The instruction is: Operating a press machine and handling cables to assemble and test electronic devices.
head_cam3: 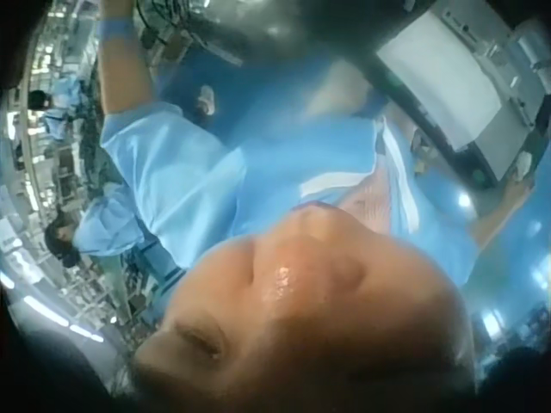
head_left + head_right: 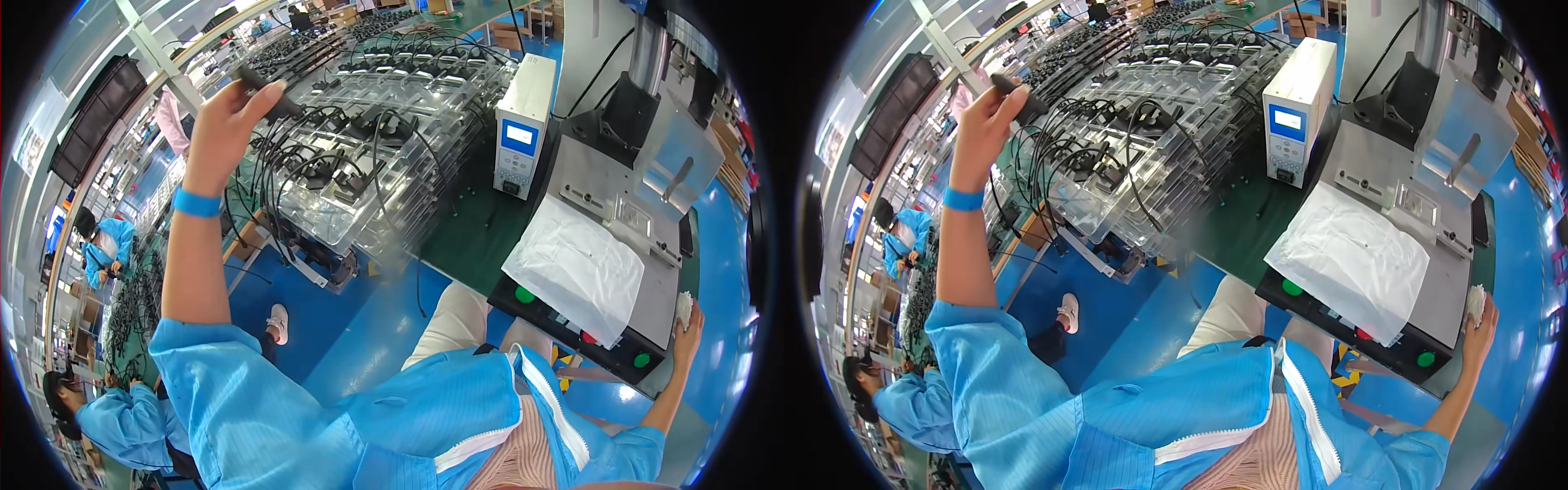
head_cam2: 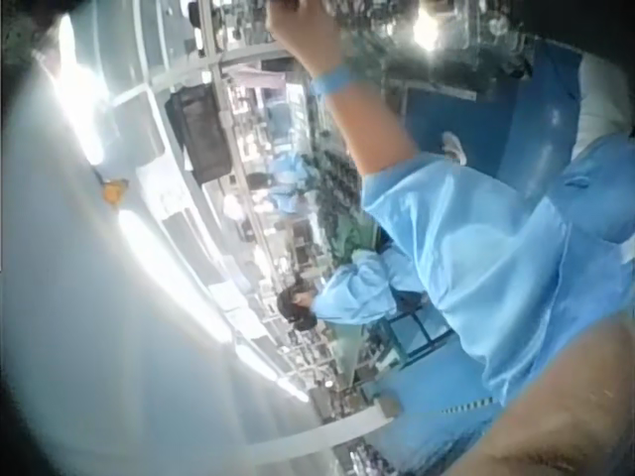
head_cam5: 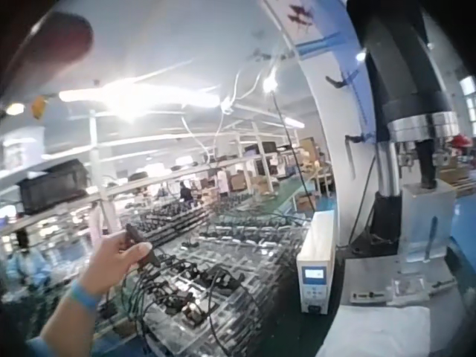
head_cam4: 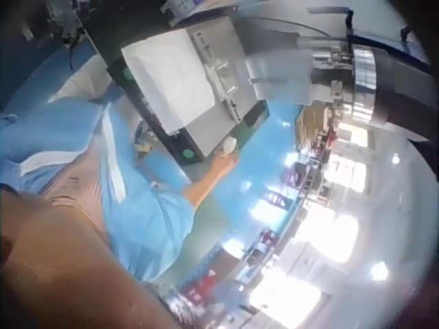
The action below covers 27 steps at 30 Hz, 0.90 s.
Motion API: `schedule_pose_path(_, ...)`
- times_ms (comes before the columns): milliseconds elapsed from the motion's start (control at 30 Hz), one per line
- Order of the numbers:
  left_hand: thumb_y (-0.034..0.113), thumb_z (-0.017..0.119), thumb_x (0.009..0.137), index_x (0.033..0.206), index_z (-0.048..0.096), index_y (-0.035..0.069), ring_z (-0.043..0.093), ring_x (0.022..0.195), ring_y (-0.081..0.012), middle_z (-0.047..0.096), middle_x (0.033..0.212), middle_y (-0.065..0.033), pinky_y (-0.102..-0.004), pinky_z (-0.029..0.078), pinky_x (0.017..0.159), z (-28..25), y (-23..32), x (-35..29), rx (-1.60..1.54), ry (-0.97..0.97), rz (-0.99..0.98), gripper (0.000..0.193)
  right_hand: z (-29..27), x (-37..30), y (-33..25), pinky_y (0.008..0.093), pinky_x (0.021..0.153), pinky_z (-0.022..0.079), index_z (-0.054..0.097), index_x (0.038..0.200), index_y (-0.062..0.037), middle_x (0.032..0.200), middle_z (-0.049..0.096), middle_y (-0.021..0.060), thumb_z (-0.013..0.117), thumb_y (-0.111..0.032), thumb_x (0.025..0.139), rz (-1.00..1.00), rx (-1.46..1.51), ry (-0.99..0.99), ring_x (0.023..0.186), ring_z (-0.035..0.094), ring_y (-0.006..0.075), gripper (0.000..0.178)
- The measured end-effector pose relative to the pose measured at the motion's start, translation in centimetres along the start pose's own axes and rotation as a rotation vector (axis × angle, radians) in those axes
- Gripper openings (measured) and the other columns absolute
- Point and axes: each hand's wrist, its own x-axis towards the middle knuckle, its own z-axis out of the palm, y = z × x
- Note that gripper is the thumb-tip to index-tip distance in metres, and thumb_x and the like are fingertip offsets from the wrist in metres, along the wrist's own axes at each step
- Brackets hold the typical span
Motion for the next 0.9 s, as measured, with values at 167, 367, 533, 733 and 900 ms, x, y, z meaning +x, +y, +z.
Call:
schedule_pose_path(167, 0.052, 0.067, 0.076, 0.086, 0.067, -0.001, 0.056, 0.059, -0.0138, 0.063, 0.069, -0.0079, -0.0236, 0.043, 0.053, 4.1, 0.2, 5.7, 0.276, -0.224, 0.015, 0.054, -0.5, 0.8, 1.5, 0.0327, 0.080, 0.042, 0.058, 0.109, -0.0024, 0.108, 0.055, 0.0112, 0.049, -0.009, 0.088, -0.101, -0.034, -0.009, 0.087, 0.053, 0.0257, 0.024)
schedule_pose_path(367, 0.064, 0.068, 0.067, 0.093, 0.064, 0.000, 0.060, 0.066, -0.0230, 0.065, 0.080, -0.0118, -0.0322, 0.049, 0.064, 13.3, -0.2, 12.5, 0.560, -0.406, 0.225, 0.070, -1.9, -0.5, 0.0, 0.0274, 0.071, 0.040, 0.055, 0.093, -0.0006, 0.096, 0.053, 0.0073, 0.050, -0.014, 0.092, 0.466, 0.219, -0.189, 0.078, 0.048, 0.0192, 0.015)
schedule_pose_path(533, 0.068, 0.066, 0.064, 0.072, 0.066, 0.000, 0.062, 0.065, -0.0262, 0.066, 0.070, -0.0110, -0.0378, 0.052, 0.065, 21.2, 0.1, 15.3, 0.730, -0.615, 0.316, 0.068, -2.5, -2.8, -2.0, 0.0244, 0.065, 0.037, 0.053, 0.088, -0.0008, 0.084, 0.051, 0.0046, 0.053, -0.017, 0.092, 0.154, 0.094, 0.126, 0.069, 0.042, 0.0152, 0.017)
schedule_pose_path(733, 0.068, 0.058, 0.072, 0.078, 0.064, -0.003, 0.060, 0.066, -0.0247, 0.064, 0.072, -0.0124, -0.0344, 0.050, 0.064, 25.7, 0.9, 16.6, 0.874, -0.924, 0.227, 0.071, -1.8, -4.7, 0.4, 0.0246, 0.064, 0.038, 0.054, 0.088, -0.0003, 0.078, 0.049, 0.0039, 0.057, -0.014, 0.089, 0.263, 0.091, 0.122, 0.068, 0.043, 0.0152, 0.014)
schedule_pose_path(900, 0.067, 0.050, 0.077, 0.070, 0.066, -0.002, 0.061, 0.067, -0.0285, 0.065, 0.068, -0.0129, -0.0399, 0.050, 0.071, 25.9, -0.6, 18.7, 0.824, -0.920, 0.118, 0.071, -0.3, -3.1, 2.6, 0.0241, 0.065, 0.038, 0.056, 0.094, 0.0000, 0.081, 0.050, 0.0037, 0.058, -0.012, 0.087, 0.389, 0.281, 0.106, 0.072, 0.045, 0.0145, 0.014)
